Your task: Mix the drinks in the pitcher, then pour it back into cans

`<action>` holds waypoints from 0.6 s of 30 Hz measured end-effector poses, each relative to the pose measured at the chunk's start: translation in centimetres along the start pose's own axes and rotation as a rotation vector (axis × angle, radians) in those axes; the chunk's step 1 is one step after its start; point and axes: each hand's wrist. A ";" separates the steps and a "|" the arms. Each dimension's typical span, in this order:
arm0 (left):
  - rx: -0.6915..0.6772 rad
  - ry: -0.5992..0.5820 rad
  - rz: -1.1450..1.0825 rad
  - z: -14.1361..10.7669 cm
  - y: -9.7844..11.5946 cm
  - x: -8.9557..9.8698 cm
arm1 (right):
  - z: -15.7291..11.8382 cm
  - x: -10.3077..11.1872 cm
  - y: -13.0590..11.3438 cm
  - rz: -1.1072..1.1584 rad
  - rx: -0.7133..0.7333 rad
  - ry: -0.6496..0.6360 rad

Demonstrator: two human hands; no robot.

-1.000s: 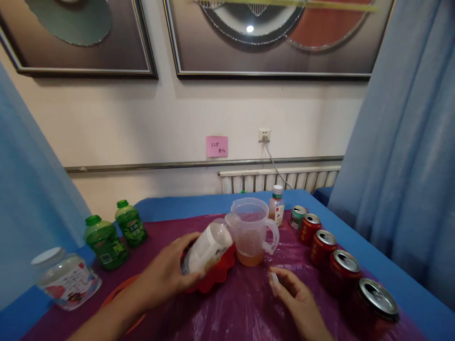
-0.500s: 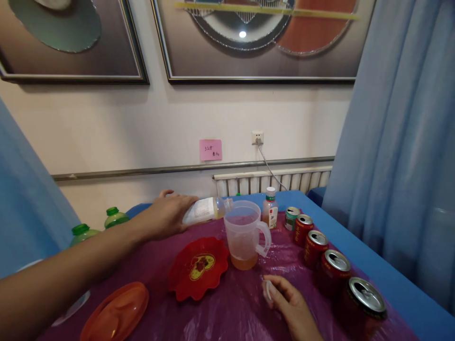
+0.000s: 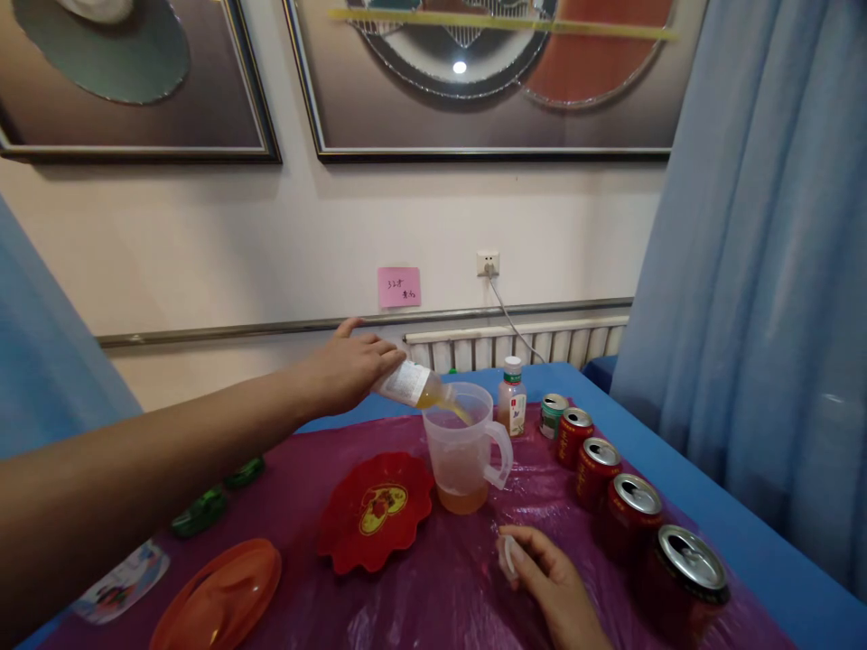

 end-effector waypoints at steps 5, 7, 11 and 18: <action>-0.112 0.035 0.023 2.0 1.1 1.2 | -0.3 -0.6 -0.6 0.008 0.027 0.021; -0.143 0.026 0.007 2.9 2.0 1.8 | -0.4 -0.8 -0.5 0.025 0.051 0.039; -0.192 0.016 -0.047 4.6 4.0 2.9 | -0.1 -0.4 0.0 0.035 0.034 -0.017; -0.317 -0.018 -0.063 6.0 6.0 3.2 | -0.2 -0.3 -0.3 0.024 0.026 -0.010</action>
Point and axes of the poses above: each hand's wrist, its own z-axis towards the middle knuckle, its own x-axis out of the back of the hand, y = z × x
